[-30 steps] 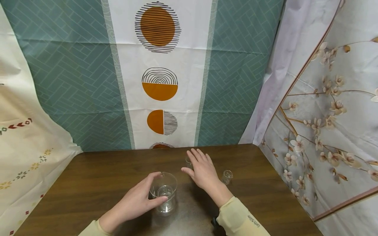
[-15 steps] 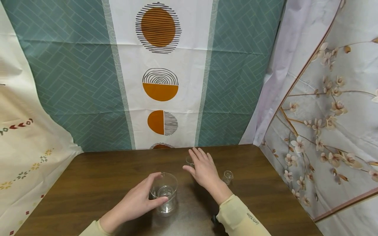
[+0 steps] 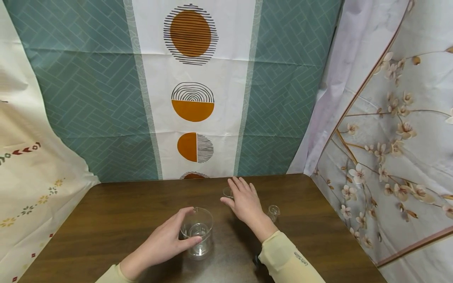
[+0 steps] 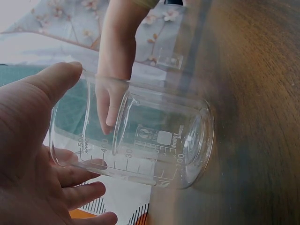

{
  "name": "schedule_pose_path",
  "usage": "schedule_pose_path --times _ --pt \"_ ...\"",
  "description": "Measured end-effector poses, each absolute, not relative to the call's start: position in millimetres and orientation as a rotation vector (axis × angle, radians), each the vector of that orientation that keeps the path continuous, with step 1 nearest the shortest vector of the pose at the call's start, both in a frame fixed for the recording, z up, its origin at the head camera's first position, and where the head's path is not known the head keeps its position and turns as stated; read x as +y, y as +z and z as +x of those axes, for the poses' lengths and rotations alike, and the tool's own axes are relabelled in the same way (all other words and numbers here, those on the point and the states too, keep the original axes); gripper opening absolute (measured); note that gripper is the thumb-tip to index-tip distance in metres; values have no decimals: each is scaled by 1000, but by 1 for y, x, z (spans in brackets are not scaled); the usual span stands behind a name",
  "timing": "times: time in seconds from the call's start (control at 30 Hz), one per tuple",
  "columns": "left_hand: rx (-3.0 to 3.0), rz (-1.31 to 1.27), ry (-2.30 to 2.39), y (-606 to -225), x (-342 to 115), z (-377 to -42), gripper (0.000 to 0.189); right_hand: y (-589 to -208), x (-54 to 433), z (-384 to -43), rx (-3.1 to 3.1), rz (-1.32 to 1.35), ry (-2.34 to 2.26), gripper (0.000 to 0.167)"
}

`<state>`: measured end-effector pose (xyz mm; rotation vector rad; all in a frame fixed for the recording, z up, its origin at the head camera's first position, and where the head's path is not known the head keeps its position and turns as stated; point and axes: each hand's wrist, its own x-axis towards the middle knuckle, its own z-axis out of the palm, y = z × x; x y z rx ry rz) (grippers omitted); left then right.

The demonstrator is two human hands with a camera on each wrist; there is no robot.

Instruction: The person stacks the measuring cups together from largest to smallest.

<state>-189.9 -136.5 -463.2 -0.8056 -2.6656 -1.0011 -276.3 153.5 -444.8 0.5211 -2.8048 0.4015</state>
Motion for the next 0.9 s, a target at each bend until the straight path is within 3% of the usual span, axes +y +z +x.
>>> schedule_pose_path --times 0.13,0.9 --pt "-2764 -741 -1008 -450 -133 -184 96 -446 155 -279 -2816 503 392 80" --pt "-2760 -742 -1012 -450 -133 -185 94 -451 159 -288 -2857 459 358 81"
